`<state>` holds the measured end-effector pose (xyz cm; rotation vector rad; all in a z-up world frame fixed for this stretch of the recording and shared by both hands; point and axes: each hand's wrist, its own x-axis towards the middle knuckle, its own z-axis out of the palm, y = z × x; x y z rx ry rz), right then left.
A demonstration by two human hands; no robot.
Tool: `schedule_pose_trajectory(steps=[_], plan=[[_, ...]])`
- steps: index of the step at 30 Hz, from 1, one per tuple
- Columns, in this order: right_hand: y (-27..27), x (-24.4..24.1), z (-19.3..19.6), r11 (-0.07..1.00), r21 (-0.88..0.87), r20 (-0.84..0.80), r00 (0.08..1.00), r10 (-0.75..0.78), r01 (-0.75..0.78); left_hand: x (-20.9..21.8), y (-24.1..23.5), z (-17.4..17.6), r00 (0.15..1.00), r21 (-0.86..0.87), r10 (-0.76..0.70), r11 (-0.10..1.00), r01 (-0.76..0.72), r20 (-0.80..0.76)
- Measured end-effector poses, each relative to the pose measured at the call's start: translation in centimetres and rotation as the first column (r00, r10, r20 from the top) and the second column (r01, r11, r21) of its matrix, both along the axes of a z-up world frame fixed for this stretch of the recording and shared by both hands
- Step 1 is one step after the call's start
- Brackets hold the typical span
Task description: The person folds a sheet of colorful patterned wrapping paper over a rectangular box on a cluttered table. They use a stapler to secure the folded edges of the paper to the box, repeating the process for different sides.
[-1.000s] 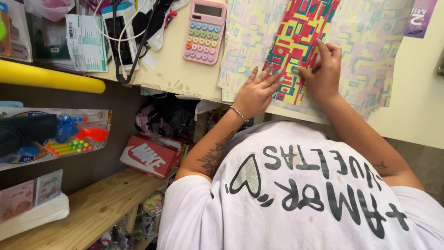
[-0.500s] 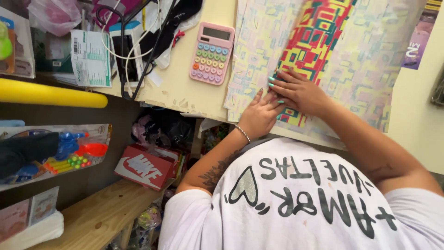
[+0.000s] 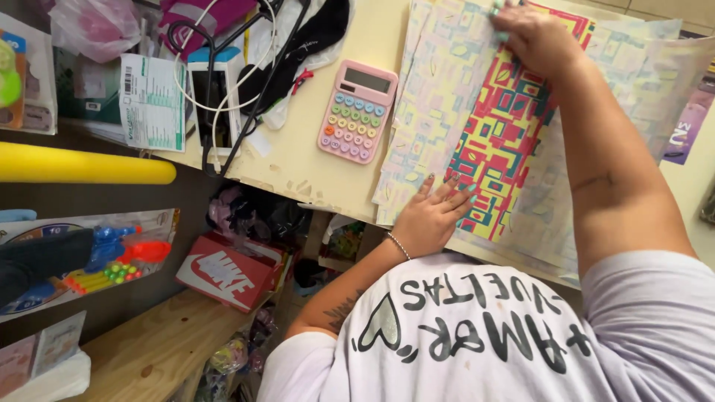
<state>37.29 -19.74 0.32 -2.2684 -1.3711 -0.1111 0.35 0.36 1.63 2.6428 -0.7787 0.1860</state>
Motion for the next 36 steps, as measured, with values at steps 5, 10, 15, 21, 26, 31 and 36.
schedule_pose_trajectory(steps=[5,10,15,21,26,31,36], plan=[[0.3,1.3,0.1,0.989,-0.08,0.037,0.992,-0.123,0.126,0.1,0.1,0.0,1.0,-0.035,-0.014,0.999,0.014,-0.007],[-2.2,-9.4,6.5,0.976,0.041,0.182,0.959,-0.217,0.213,0.0,0.0,-0.2,0.999,-0.066,-0.035,0.997,0.035,0.007],[-11.3,-26.4,6.9,0.736,0.13,0.177,0.715,-0.676,0.664,-0.3,-0.4,-0.4,0.991,-0.158,0.012,0.987,0.01,0.137],[-16.6,-40.2,1.1,0.242,-0.231,-0.037,0.24,-0.97,0.942,-0.3,-0.8,1.1,0.996,-0.212,0.045,0.977,-0.027,0.077],[-13.7,-40.0,5.3,0.041,-0.389,-0.308,-0.088,-0.947,0.92,0.7,-2.6,2.3,0.997,-0.166,0.034,0.986,-0.021,0.072],[-13.2,-41.0,2.5,0.175,-0.037,-0.248,0.161,-0.955,0.984,3.1,-4.2,0.3,0.995,-0.184,-0.042,0.981,0.058,0.09],[-9.5,-41.5,0.7,0.463,0.421,0.156,0.44,-0.884,0.78,4.3,-5.5,-6.3,0.947,-0.304,-0.164,0.92,0.248,0.277]])
